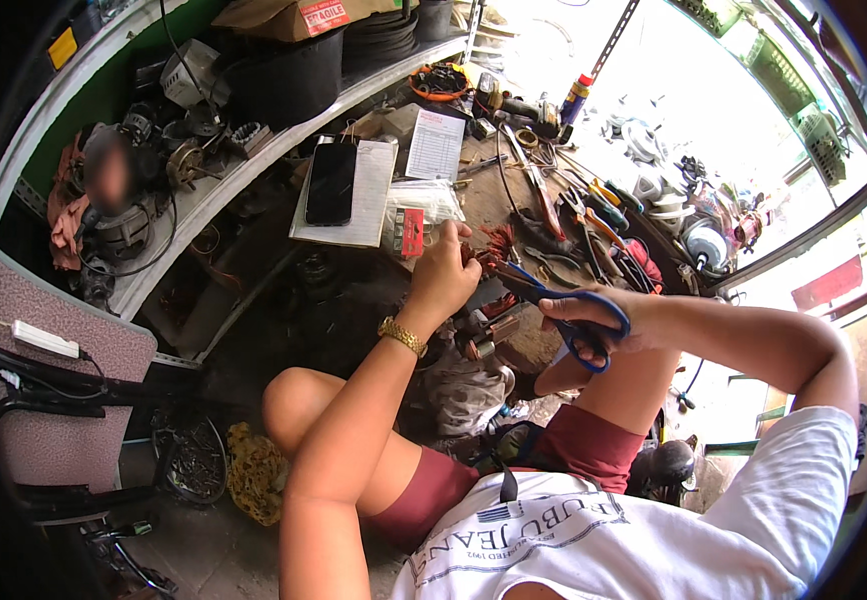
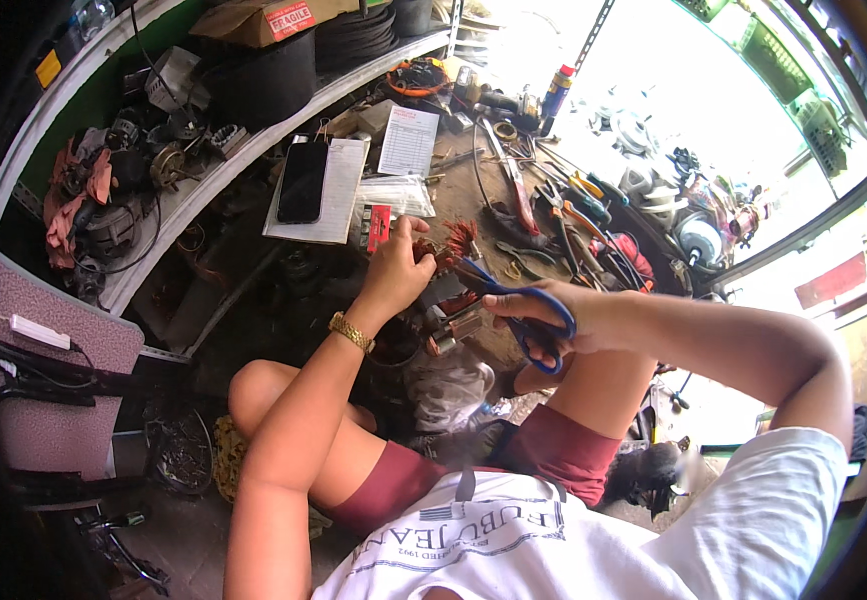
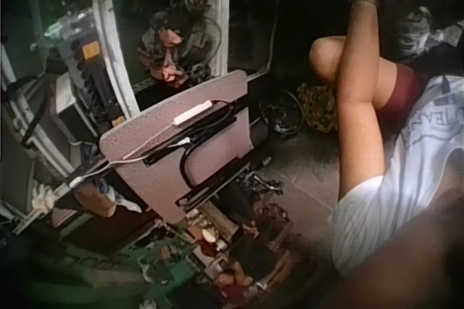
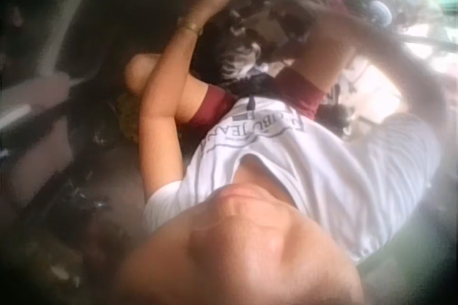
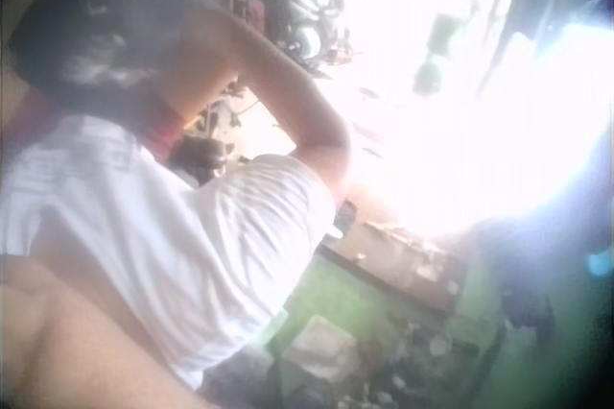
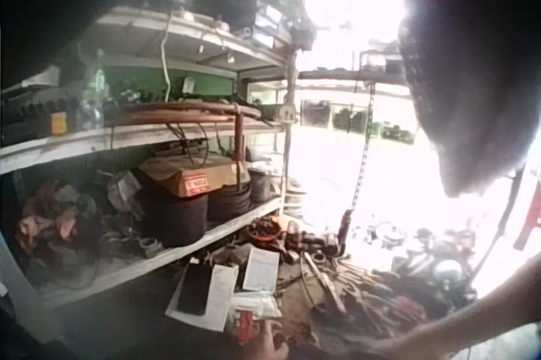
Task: The person uses shears to trim wires on a copper coil component and handles various metal motor housings and internal parts while seated on the floor.
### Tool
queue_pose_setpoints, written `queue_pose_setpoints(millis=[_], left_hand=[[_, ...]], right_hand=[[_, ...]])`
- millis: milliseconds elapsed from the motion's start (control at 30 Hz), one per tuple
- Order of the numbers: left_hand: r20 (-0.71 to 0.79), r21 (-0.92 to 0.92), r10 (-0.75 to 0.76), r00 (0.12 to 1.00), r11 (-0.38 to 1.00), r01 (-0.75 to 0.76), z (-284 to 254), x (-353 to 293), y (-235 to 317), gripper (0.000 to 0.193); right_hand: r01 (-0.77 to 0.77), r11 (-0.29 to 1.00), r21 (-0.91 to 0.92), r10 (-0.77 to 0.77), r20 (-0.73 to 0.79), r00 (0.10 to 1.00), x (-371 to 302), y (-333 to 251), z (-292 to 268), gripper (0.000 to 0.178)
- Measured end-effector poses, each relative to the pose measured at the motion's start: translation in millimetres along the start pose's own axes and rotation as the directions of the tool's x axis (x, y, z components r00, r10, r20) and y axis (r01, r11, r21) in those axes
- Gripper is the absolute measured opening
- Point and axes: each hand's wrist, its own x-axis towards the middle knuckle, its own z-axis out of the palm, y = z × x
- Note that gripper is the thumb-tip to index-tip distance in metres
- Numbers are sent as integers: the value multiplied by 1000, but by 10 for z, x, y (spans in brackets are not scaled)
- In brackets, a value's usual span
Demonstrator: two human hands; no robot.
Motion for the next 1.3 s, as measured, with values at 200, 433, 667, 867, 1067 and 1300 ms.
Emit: queue_pose_setpoints(millis=[200, 433, 667, 867, 1067, 1300], left_hand=[[0, 50, -21, 1000, 999, 21, 38, -19, 52, 33], [9, 13, -35, 999, 999, 35, -12, -60, 61, 30], [59, 33, 49, 997, 998, -51, -70, -76, 75, 38], [-335, 289, 320, 886, 930, -226, 1, -401, 456, 48], [823, -418, -227, 521, 379, 825, 278, -1175, 734, 64], [861, -451, -53, 505, 380, 808, 564, -1115, 958, 51]], right_hand=[[351, 933, -81, -360, -170, 917, 311, 744, 141, 49], [268, 960, 77, -268, -18, 963, 220, 548, 14, 54], [224, 967, -120, -242, -167, 956, 228, 447, 131, 51], [278, 959, -47, -282, -198, 939, 232, 554, 135, 39], [321, 946, -35, -322, -173, 931, 283, 593, 134, 41], [489, 821, -295, -552, -187, 813, 403, 692, 93, 41]])
